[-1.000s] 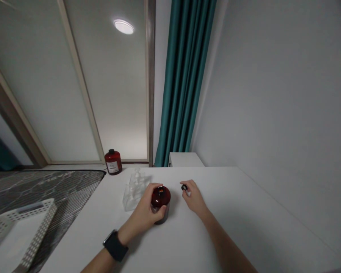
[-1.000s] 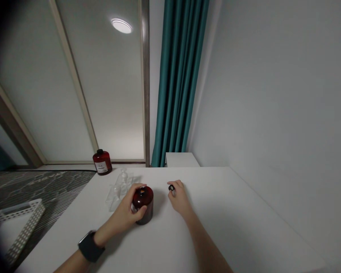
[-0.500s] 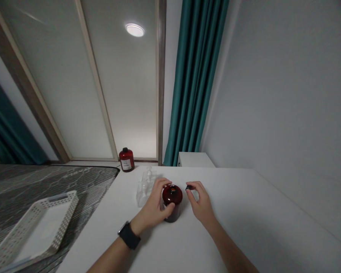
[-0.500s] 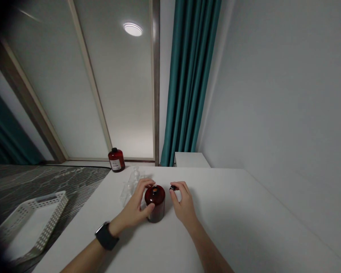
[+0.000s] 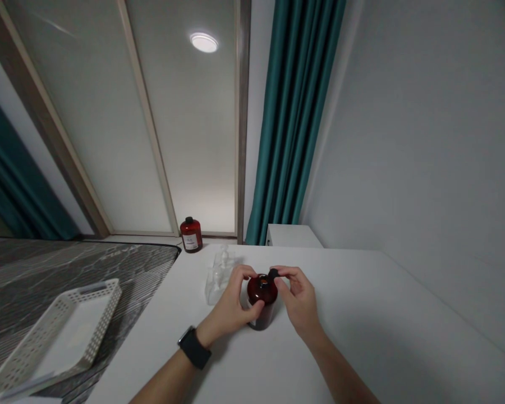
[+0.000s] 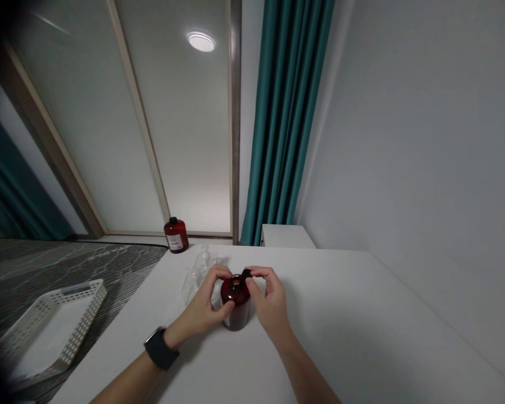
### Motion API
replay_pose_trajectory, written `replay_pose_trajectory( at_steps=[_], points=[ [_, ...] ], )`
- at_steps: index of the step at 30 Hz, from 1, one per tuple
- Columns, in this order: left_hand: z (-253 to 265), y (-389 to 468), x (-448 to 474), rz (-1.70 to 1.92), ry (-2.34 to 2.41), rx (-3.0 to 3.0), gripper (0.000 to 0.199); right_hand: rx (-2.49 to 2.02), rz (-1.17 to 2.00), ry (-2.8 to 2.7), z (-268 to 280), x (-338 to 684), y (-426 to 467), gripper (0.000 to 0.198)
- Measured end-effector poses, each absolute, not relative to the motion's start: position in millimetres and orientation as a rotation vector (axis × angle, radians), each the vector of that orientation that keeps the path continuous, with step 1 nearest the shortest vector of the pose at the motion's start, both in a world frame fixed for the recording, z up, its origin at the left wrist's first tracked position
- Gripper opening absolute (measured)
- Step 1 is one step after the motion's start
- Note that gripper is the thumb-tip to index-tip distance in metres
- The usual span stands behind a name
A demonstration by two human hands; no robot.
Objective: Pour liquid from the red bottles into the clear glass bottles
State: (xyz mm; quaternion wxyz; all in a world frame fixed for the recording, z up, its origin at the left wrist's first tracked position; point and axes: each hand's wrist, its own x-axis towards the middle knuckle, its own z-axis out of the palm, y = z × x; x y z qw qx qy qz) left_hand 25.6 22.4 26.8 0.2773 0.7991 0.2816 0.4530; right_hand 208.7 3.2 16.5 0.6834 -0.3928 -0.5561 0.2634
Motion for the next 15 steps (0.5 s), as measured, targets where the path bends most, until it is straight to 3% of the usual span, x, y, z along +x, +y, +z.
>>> replay_pose_trajectory(
  at_steps=[15],
  points=[
    [19.5, 23.5, 30.3, 1.271, 0.691, 2.110, 0.040, -0.864, 0.199, -1.575, 26.1, 195.8, -2.3, 0.016]
  ],
)
